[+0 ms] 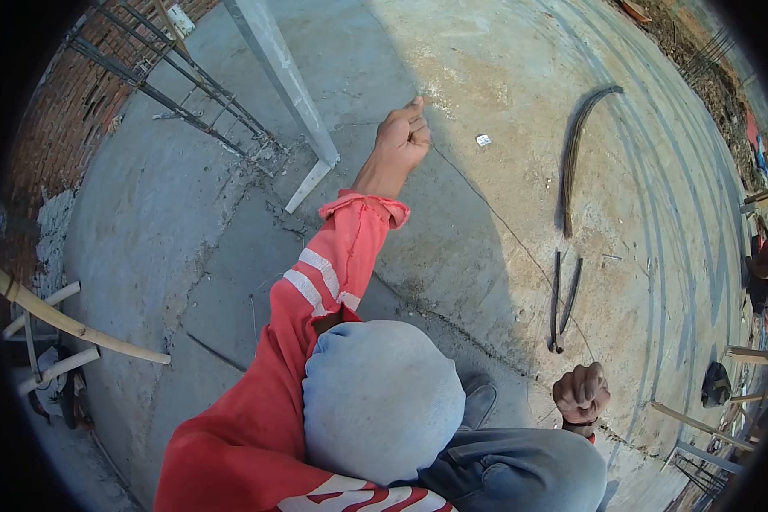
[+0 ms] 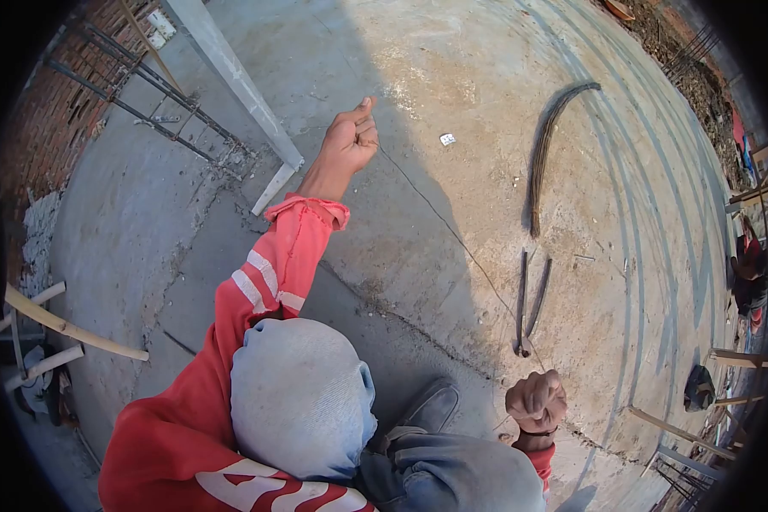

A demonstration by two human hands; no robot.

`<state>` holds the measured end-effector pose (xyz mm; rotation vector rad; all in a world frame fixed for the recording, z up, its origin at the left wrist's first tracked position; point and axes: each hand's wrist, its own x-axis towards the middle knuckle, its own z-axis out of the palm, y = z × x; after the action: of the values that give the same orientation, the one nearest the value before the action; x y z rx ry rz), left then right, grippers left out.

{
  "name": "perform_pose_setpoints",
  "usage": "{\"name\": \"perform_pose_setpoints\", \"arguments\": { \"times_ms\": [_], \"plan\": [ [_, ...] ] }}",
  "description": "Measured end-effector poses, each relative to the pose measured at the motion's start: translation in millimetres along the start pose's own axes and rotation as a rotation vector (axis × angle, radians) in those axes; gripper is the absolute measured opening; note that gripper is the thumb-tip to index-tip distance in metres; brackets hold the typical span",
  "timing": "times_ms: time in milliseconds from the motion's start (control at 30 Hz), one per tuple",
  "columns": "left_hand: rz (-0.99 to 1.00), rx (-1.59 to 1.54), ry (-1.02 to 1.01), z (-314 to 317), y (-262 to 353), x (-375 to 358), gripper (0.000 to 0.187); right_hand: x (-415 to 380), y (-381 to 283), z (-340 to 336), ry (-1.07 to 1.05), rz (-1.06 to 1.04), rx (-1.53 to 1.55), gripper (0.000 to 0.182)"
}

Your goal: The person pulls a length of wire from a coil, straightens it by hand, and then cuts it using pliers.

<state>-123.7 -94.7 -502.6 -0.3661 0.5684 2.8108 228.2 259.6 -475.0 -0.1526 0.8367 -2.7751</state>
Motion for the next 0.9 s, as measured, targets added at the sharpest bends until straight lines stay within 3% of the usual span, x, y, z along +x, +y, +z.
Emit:
{"name": "perform_pose_setpoints", "arguments": {
  "times_ms": [33, 67, 100, 167, 200, 233, 300, 333, 400, 433, 500, 567, 600, 667, 767, 800, 867, 900],
  "plan": [
    [0.004, -0.008, -0.035, 1.6, 0.2, 0.2, 0.028, 10.2, -7.4, 5.4, 0.205, -0.133, 0.181, 0.023],
    [0.000, -0.010, -0.039, 4.4, -0.8, 1.1, 0.028, 14.1, -12.7, 1.4, 0.500, -0.170, 0.147, 0.023],
    [-0.004, -0.012, -0.047, 9.9, -0.7, 0.6, 0.028, 14.8, -12.3, -3.8, 0.497, -0.172, 0.144, 0.023],
    [0.002, -0.014, -0.053, 18.7, -0.9, -2.1, 0.028, 17.4, -4.5, -21.9, 0.682, 0.335, -0.920, 0.024],
    [-0.033, -0.006, -0.071, 22.1, -3.5, -3.8, 0.023, 16.0, 7.7, -27.2, 0.591, 0.455, -1.243, 0.025],
    [-0.072, 0.002, -0.089, 21.4, -5.9, -4.0, 0.018, 13.0, 26.1, -29.8, 0.431, 0.416, -1.397, 0.025],
    [-0.087, 0.000, -0.067, 18.6, -6.3, -2.1, 0.022, 9.5, 42.1, -13.7, 0.210, 0.603, -1.493, 0.026],
    [-0.096, -0.004, -0.049, 17.0, -4.9, -0.1, 0.027, 13.8, 38.2, 3.0, 0.213, 0.600, -1.493, 0.026],
    [-0.051, -0.012, -0.021, 11.6, 1.5, -1.2, 0.028, 20.7, 26.4, 30.0, -0.214, 0.916, -1.028, 0.022],
    [-0.008, -0.023, 0.007, 9.6, 3.9, -1.4, 0.028, 13.2, 24.5, 24.7, -0.213, 0.912, -1.026, 0.022],
    [-0.007, -0.050, -0.004, 7.2, 6.0, -1.9, 0.029, -7.6, 13.4, 4.8, -0.147, 0.045, -0.080, 0.019],
    [-0.008, -0.084, -0.017, 8.7, 6.0, -3.1, 0.029, 2.0, -2.1, -6.3, 0.068, -0.126, 0.305, 0.014],
    [0.003, -0.103, -0.047, 12.0, 4.7, -2.1, 0.029, -0.7, -11.3, -20.5, 0.066, -0.125, 0.299, 0.014],
    [0.021, -0.126, -0.082, 22.2, 0.6, -4.4, 0.029, -5.4, -19.4, -58.2, 0.582, 0.196, -0.116, 0.018],
    [0.050, 0.072, -0.015, 37.8, -16.9, -19.3, 0.029, -13.4, 2.9, -67.0, 0.367, 0.686, -1.184, 0.024],
    [0.028, 0.093, -0.016, 38.2, -26.1, -22.8, 0.028, -14.9, 12.7, -65.8, 0.369, 0.692, -1.178, 0.024],
    [-0.017, 0.124, -0.027, 39.7, -38.9, -25.5, 0.028, -19.4, 31.4, -60.5, 0.220, 0.350, -1.643, 0.029],
    [-0.014, 0.126, -0.007, 39.8, -42.4, -25.3, 0.027, -14.1, 37.1, -47.9, 0.238, 0.346, -1.640, 0.029]
  ]
}}
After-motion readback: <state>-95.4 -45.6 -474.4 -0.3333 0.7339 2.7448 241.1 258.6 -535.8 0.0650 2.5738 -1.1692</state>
